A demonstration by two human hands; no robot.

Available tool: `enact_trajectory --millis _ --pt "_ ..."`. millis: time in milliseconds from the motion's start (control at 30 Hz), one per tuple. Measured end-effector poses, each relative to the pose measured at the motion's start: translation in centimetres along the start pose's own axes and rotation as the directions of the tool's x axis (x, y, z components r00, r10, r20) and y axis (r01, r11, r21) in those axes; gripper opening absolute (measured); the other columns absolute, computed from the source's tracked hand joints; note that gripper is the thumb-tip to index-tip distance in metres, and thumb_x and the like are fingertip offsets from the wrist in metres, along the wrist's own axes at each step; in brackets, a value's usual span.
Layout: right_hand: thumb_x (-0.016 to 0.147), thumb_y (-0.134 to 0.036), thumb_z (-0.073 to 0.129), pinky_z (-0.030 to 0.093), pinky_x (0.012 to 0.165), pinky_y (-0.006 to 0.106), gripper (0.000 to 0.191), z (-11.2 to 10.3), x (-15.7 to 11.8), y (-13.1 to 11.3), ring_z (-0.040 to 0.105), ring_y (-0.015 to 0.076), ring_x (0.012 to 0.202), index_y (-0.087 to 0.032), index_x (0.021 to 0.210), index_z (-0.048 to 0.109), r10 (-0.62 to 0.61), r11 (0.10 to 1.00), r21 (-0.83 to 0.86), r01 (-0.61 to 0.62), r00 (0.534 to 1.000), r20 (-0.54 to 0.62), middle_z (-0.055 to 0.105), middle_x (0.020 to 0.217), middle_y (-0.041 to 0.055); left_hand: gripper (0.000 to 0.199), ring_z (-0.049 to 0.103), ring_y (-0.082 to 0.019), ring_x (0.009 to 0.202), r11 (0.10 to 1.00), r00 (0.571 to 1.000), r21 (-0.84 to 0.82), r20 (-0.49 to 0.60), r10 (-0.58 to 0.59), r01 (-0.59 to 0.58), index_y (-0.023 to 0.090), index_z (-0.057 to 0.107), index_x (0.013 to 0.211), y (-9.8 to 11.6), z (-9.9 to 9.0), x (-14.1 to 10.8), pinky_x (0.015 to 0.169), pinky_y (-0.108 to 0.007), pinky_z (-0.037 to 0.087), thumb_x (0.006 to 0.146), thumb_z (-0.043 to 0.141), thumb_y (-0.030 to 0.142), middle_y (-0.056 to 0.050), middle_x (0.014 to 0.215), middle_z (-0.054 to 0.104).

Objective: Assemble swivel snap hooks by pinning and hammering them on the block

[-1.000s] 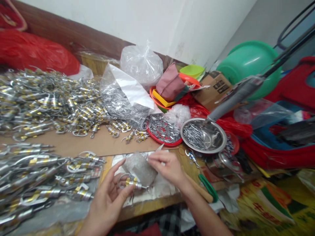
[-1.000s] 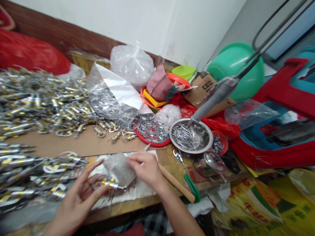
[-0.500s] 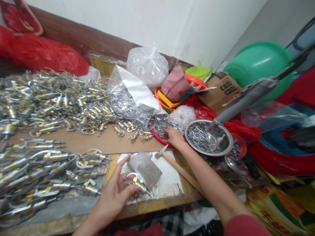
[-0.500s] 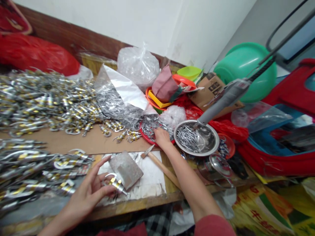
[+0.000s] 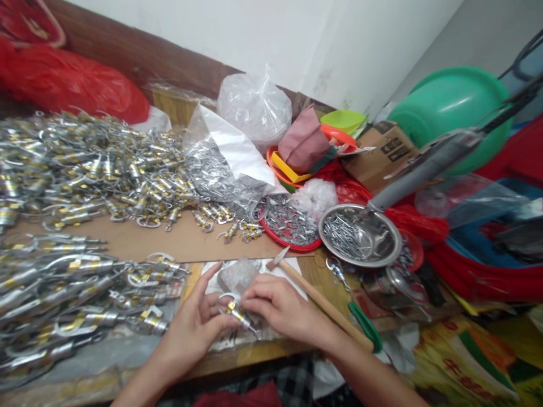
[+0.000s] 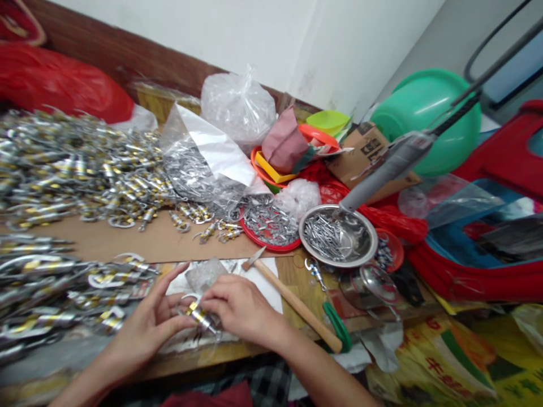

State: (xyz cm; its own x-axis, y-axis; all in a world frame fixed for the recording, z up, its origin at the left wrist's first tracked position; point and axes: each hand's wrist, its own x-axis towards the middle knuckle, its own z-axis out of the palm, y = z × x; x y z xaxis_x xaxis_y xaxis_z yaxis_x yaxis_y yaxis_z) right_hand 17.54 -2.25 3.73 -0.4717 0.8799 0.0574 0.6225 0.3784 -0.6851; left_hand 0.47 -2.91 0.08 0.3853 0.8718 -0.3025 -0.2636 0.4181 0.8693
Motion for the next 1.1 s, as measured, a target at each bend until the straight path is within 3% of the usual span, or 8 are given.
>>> enact_trajectory --millis 267,400,500,600,700,833,967,1100 --pt "0.075 -0.021 0.058 0.038 0.056 0.022 0.016 2.5 0.6 -0.2 0.054 0.0124 0.063 -0.024 0.083 0.071 0.013 0.986 -0.161 -0.036 0.99 -0.138 0.061 0.066 0.0006 0.088 0.064 -0.017 0.07 1.0 0.999 -0.017 0.033 0.009 -0.009 0.018 0.013 0.13 0.2 0.0 0.1 0.066 -0.029 0.049 0.062 0.067 0.013 0.0 0.072 0.064" --pt "0.078 -0.023 0.054 0.041 0.058 0.022 0.017 3.1 0.2 -0.2 0.055 0.0128 0.065 -0.022 0.085 0.07 -0.005 0.998 -0.061 -0.01 0.969 -0.249 0.062 0.07 0.002 0.087 0.064 -0.017 0.068 1.0 1.0 -0.022 0.023 0.012 -0.011 0.019 0.014 0.13 0.2 0.1 0.1 0.066 -0.029 0.049 0.061 0.068 0.012 0.002 0.071 0.063" --pt "0.082 -0.02 0.047 0.044 0.066 0.023 0.021 1.8 -1.2 1.4 0.057 0.0133 0.075 -0.021 0.091 0.066 0.015 0.999 0.037 0.002 0.894 -0.448 0.062 0.079 0.0033 0.09 0.064 -0.018 0.066 0.999 1.0 -0.041 -0.001 0.005 -0.005 0.022 0.015 0.13 0.2 0.2 0.1 0.065 -0.032 0.05 0.059 0.069 0.011 0.002 0.072 0.062" --pt "0.081 -0.024 0.049 0.043 0.075 0.03 0.022 -0.6 -3.4 4.6 0.056 0.0185 0.086 -0.019 0.098 0.061 0.118 0.965 -0.127 -0.231 0.809 -0.576 0.06 0.089 0.0069 0.093 0.065 -0.02 0.068 0.998 1.0 -0.061 -0.028 -0.003 0.001 0.023 0.016 0.129 0.2 0.2 0.1 0.065 -0.035 0.051 0.055 0.07 0.01 0.002 0.074 0.061" --pt "0.076 -0.032 0.055 0.043 0.077 0.036 0.035 -2.0 -5.6 7.8 0.056 0.0248 0.089 -0.015 0.107 0.056 0.295 0.822 -0.343 -0.454 0.856 -0.425 0.061 0.095 0.0111 0.094 0.064 -0.019 0.067 0.998 0.999 -0.064 -0.032 -0.002 0.0 0.024 0.015 0.13 0.2 0.2 0.3 0.064 -0.036 0.051 0.055 0.07 0.01 0.002 0.074 0.061" --pt "0.083 -0.029 0.044 0.046 0.069 0.032 0.025 -1.8 -6.8 8.5 0.061 0.0212 0.08 -0.015 0.1 0.057 0.39 0.797 -0.373 -0.476 0.876 -0.284 0.064 0.087 0.0084 0.092 0.064 -0.019 0.065 0.998 0.999 -0.051 -0.043 0.02 -0.022 0.023 0.017 0.13 0.1 0.2 0.4 0.064 -0.035 0.051 0.056 0.07 0.011 0.002 0.072 0.06" --pt "0.085 -0.025 0.042 0.048 0.07 0.027 0.028 -1.8 -6.7 4.7 0.06 0.0182 0.084 -0.016 0.111 0.051 0.211 0.895 -0.312 -0.318 0.919 -0.333 0.063 0.095 0.0076 0.091 0.064 -0.019 0.066 0.999 0.999 -0.047 -0.046 0.022 -0.025 0.023 0.018 0.129 0.0 0.2 0.3 0.065 -0.036 0.051 0.056 0.07 0.011 0.002 0.072 0.061" --pt "0.086 -0.015 0.041 0.047 0.073 0.025 0.044 -2.4 -7.0 0.6 0.059 0.0149 0.085 -0.024 0.128 0.037 -0.067 0.936 -0.351 -0.01 0.976 -0.209 0.061 0.099 0.0051 0.089 0.064 -0.019 0.066 0.999 0.998 -0.033 -0.047 0.028 -0.029 0.024 0.019 0.129 0.0 0.2 0.3 0.065 -0.035 0.051 0.057 0.07 0.012 0.001 0.074 0.062"
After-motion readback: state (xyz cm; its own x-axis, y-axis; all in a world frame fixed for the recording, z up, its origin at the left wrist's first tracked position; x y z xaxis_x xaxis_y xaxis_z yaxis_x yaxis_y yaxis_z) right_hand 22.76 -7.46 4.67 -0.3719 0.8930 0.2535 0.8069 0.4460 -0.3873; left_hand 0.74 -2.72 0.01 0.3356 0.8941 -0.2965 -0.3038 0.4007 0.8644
